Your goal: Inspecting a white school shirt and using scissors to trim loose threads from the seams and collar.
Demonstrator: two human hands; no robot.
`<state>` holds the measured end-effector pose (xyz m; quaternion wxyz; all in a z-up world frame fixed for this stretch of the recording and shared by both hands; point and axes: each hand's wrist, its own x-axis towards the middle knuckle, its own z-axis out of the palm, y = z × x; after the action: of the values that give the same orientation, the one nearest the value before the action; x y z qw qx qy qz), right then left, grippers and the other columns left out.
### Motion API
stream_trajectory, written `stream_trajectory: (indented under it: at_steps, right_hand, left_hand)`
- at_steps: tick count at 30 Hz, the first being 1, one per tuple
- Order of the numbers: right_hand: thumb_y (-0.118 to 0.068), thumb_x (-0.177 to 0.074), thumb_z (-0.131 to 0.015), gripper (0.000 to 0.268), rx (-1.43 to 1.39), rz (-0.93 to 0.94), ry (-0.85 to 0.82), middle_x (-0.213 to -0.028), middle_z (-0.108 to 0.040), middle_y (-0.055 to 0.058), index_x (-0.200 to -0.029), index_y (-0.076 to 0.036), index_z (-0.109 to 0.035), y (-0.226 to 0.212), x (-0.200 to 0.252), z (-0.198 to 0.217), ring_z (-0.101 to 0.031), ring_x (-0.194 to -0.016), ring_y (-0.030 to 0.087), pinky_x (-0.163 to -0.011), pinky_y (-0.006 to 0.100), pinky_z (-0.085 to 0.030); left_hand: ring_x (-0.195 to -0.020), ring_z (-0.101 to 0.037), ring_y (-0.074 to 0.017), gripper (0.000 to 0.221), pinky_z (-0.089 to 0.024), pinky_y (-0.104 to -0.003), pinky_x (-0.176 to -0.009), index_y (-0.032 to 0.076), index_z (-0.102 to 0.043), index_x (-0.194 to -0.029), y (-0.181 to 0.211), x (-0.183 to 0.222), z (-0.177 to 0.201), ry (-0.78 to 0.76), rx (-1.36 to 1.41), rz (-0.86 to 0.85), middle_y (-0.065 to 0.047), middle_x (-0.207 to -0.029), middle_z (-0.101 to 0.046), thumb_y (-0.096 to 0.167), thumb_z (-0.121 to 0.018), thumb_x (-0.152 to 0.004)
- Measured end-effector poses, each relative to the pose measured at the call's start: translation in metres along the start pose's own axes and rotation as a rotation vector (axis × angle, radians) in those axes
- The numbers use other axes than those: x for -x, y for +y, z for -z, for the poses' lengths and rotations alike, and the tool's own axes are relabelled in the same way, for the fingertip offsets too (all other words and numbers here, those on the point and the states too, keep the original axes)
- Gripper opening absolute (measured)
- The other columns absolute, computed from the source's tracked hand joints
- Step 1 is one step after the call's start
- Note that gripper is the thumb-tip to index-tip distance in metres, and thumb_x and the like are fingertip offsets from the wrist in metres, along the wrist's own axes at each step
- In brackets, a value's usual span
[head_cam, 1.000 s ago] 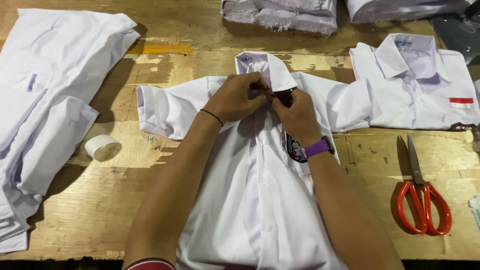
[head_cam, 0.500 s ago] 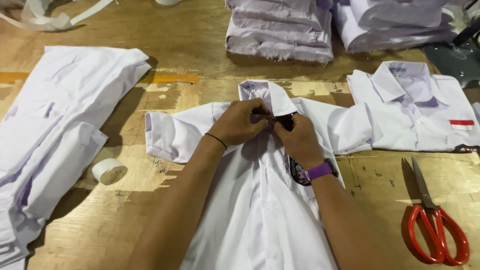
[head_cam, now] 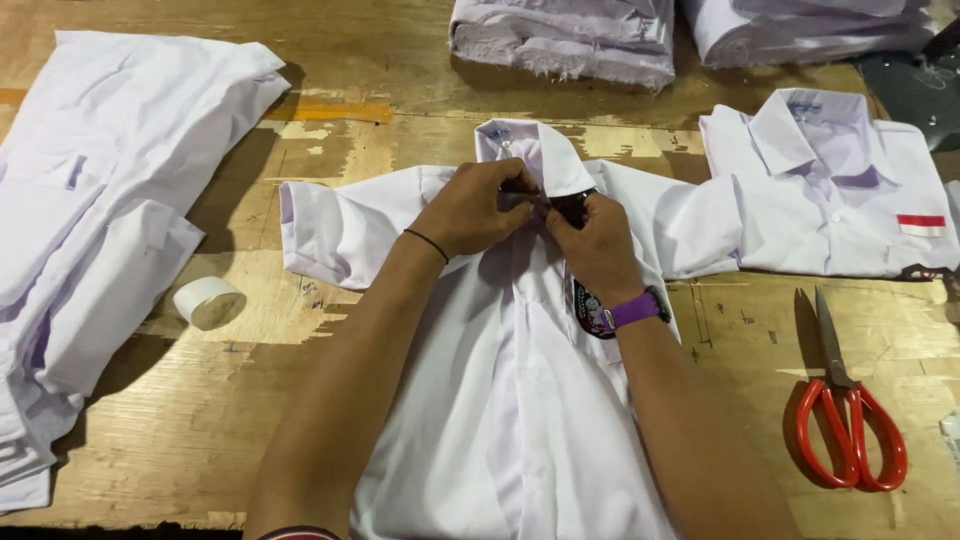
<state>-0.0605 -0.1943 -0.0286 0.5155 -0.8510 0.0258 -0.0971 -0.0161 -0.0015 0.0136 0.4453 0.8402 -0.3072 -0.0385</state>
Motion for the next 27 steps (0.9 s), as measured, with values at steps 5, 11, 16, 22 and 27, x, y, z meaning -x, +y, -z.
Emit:
stream_trajectory:
  at_steps: [5,11,16,22,27]
  right_hand:
    - [-0.016,-0.095,-0.069,0.033,-0.021,-0.009,0.008,-0.053,-0.049,-0.002,-0.066,-0.011,-0.054,-0.003,0.001,-0.002,-0.045,-0.047,0.008,-0.043,0.022,-0.035]
    - [-0.017,-0.099,-0.072,0.029,-0.161,0.063,0.005,-0.061,-0.059,0.002,-0.072,-0.007,-0.063,-0.037,0.015,0.003,-0.054,-0.061,0.008,-0.056,0.023,-0.045]
    - [-0.019,-0.098,-0.076,0.028,-0.188,0.073,0.010,-0.066,-0.064,0.004,-0.076,-0.006,-0.066,-0.021,0.014,0.003,-0.059,-0.066,0.010,-0.061,0.025,-0.049]
    - [-0.017,-0.100,-0.077,0.030,-0.186,0.130,0.012,-0.061,-0.061,0.002,-0.074,-0.007,-0.066,-0.024,0.013,0.002,-0.055,-0.063,0.008,-0.061,0.023,-0.048]
    - [-0.017,-0.099,-0.077,0.026,-0.207,0.118,0.027,-0.064,-0.060,0.001,-0.077,-0.006,-0.067,-0.017,0.015,0.000,-0.054,-0.065,0.008,-0.061,0.025,-0.048]
  left_hand:
    - [-0.105,-0.074,-0.0336,0.017,-0.057,-0.046,-0.094,0.008,-0.073,-0.103,-0.006,-0.001,-0.002,0.014,0.030,0.004,-0.012,-0.096,-0.078,0.013,-0.073,-0.086]
    - [-0.101,-0.075,-0.0283,0.016,-0.057,-0.042,-0.094,0.010,-0.075,-0.102,-0.014,-0.001,-0.004,0.038,0.125,-0.028,-0.010,-0.092,-0.077,0.011,-0.073,-0.086]
    - [-0.099,-0.074,-0.0288,0.020,-0.056,-0.043,-0.094,0.007,-0.072,-0.106,-0.021,-0.002,-0.006,0.063,0.208,-0.070,-0.013,-0.094,-0.076,0.009,-0.075,-0.087]
    - [-0.096,-0.074,-0.0245,0.021,-0.057,-0.039,-0.093,0.008,-0.066,-0.104,-0.033,-0.003,-0.011,0.099,0.302,-0.075,-0.010,-0.092,-0.073,0.008,-0.080,-0.088]
    - [-0.094,-0.068,-0.0188,0.023,-0.057,-0.036,-0.093,0.006,-0.060,-0.104,-0.039,-0.004,-0.015,0.088,0.483,-0.022,-0.008,-0.093,-0.067,0.008,-0.078,-0.092]
